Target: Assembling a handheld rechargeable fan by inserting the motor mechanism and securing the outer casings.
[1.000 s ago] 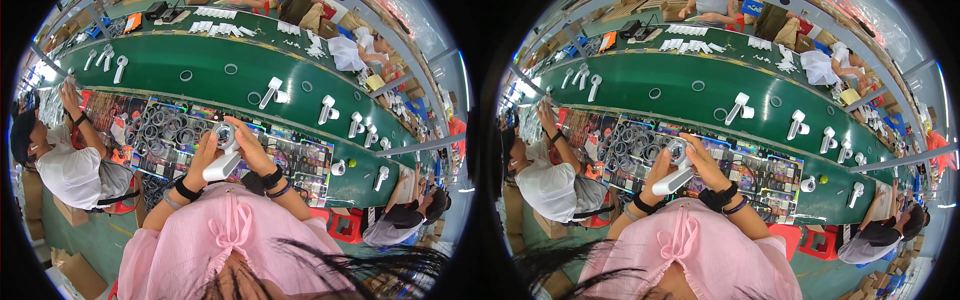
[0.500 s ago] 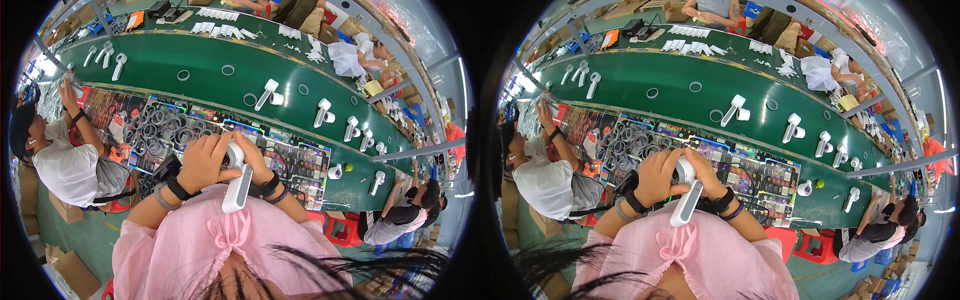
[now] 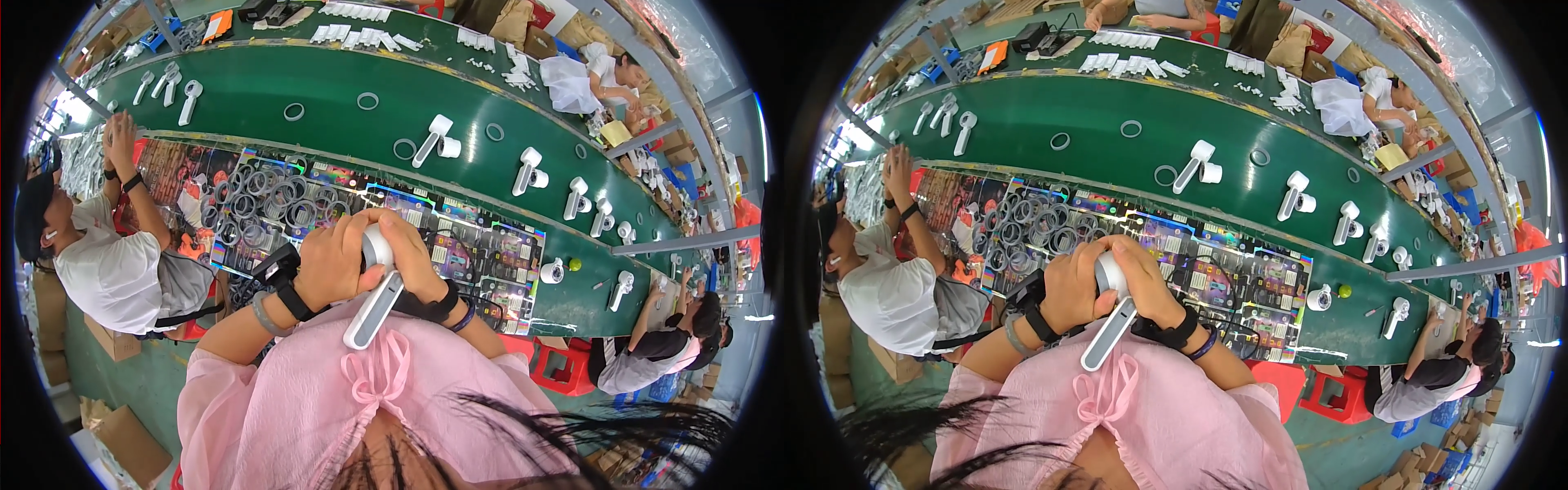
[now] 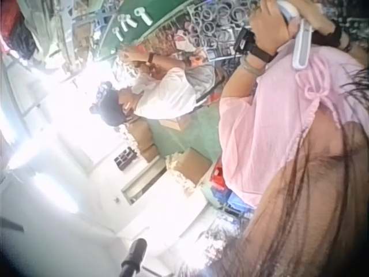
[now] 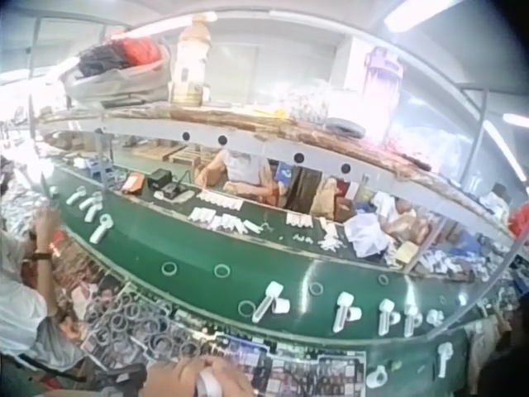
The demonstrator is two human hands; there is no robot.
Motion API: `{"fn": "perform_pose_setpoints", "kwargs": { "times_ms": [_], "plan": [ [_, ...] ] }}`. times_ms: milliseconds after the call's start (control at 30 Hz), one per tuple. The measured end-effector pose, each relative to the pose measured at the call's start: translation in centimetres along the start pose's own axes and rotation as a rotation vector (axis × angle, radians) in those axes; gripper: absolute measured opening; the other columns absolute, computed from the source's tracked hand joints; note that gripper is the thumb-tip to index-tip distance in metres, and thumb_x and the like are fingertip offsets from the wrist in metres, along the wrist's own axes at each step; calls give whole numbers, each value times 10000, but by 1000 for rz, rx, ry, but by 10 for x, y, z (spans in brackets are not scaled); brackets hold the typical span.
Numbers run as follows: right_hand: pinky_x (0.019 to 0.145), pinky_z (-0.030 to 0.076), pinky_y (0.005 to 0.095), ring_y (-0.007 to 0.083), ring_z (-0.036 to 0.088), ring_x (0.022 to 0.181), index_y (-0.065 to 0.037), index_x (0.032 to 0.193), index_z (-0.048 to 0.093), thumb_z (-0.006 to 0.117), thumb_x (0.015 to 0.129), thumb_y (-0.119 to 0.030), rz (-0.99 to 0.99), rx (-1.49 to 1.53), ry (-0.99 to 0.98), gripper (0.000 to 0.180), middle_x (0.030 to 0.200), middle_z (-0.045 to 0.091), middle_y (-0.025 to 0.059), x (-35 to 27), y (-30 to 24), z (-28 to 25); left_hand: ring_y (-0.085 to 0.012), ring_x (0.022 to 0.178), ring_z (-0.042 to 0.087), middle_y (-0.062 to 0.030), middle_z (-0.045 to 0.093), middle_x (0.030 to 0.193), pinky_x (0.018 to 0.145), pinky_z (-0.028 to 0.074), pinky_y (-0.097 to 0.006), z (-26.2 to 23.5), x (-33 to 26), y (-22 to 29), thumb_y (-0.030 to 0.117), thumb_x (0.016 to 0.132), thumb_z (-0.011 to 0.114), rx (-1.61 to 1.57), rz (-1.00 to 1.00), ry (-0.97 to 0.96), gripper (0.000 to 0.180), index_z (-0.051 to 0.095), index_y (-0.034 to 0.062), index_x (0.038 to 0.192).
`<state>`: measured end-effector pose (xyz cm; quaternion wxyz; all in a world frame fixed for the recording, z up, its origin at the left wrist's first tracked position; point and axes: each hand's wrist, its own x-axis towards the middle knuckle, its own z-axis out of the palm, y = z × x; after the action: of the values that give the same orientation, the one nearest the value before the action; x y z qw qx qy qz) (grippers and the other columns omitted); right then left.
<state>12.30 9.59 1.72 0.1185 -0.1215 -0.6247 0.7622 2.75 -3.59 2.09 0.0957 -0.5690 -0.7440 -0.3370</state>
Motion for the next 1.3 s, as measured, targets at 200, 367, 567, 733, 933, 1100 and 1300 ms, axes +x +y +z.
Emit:
{"fn": "perform_pose_setpoints", "kwargs": {
  "times_ms": [200, 367, 567, 733, 933, 1100, 1300],
  "plan": [
    [817, 471, 266, 121, 559, 955, -51, 1269, 511, 368, 1021, -331, 203, 366, 37, 400, 1101, 569, 44, 3, -8, 0, -340, 895, 582, -165, 604, 1001, 790, 460, -427, -11, 26, -4, 551, 948, 383, -210, 41, 109, 657, 465, -2, 1293],
    [743, 536, 265, 149, 629, 901, -53, 1320, 474, 323, 1027, -415, 161, 659, -141, 490, 1048, 624, 81, 13, 5, -7, -324, 1078, 528, -184, 572, 1179, 968, 375, -413, -17, 30, -3, 336, 1013, 321, -542, -99, 258, 468, 573, 0, 1220],
    [662, 564, 343, 249, 667, 774, -21, 1272, 440, 565, 955, -272, -62, 694, -305, 423, 967, 645, 179, 10, 23, -6, -322, 1087, 533, -171, 582, 1194, 968, 378, -403, -22, 46, 3, 203, 996, 339, -576, -41, 204, 382, 608, 15, 1191],
    [659, 515, 366, 246, 646, 801, -38, 1117, 543, 495, 958, -300, 8, 779, -319, 310, 979, 646, 144, 1, 26, -12, -319, 1124, 537, -148, 609, 1180, 1048, 321, -447, -9, 52, -9, 227, 1016, 303, -592, -56, -276, 398, 609, 51, 1199],
    [734, 531, 318, 151, 637, 860, -40, 1132, 527, 706, 805, -98, 103, 216, 97, 377, 964, 632, 71, -13, 38, -20, -321, 1085, 558, -129, 626, 1105, 1066, 316, -482, -4, 46, -3, 236, 995, 341, -494, 70, -216, 350, 613, 57, 1122],
    [746, 527, 309, 143, 632, 871, -35, 1139, 525, 723, 783, -82, 32, 101, 67, 409, 968, 631, 66, -14, 43, -17, -290, 1073, 579, -108, 613, 1116, 1086, 318, -489, -5, 31, -3, 132, 919, 450, -478, 192, -131, 267, 603, 58, 1125],
    [760, 523, 298, 135, 627, 883, -29, 1148, 523, 742, 757, -63, -83, -55, 91, 449, 973, 629, 60, -16, 30, -14, -294, 1096, 575, -101, 613, 1114, 1092, 328, -484, -15, 39, -6, 143, 941, 415, -579, 377, -282, 278, 603, 54, 1126]
  ]
}}
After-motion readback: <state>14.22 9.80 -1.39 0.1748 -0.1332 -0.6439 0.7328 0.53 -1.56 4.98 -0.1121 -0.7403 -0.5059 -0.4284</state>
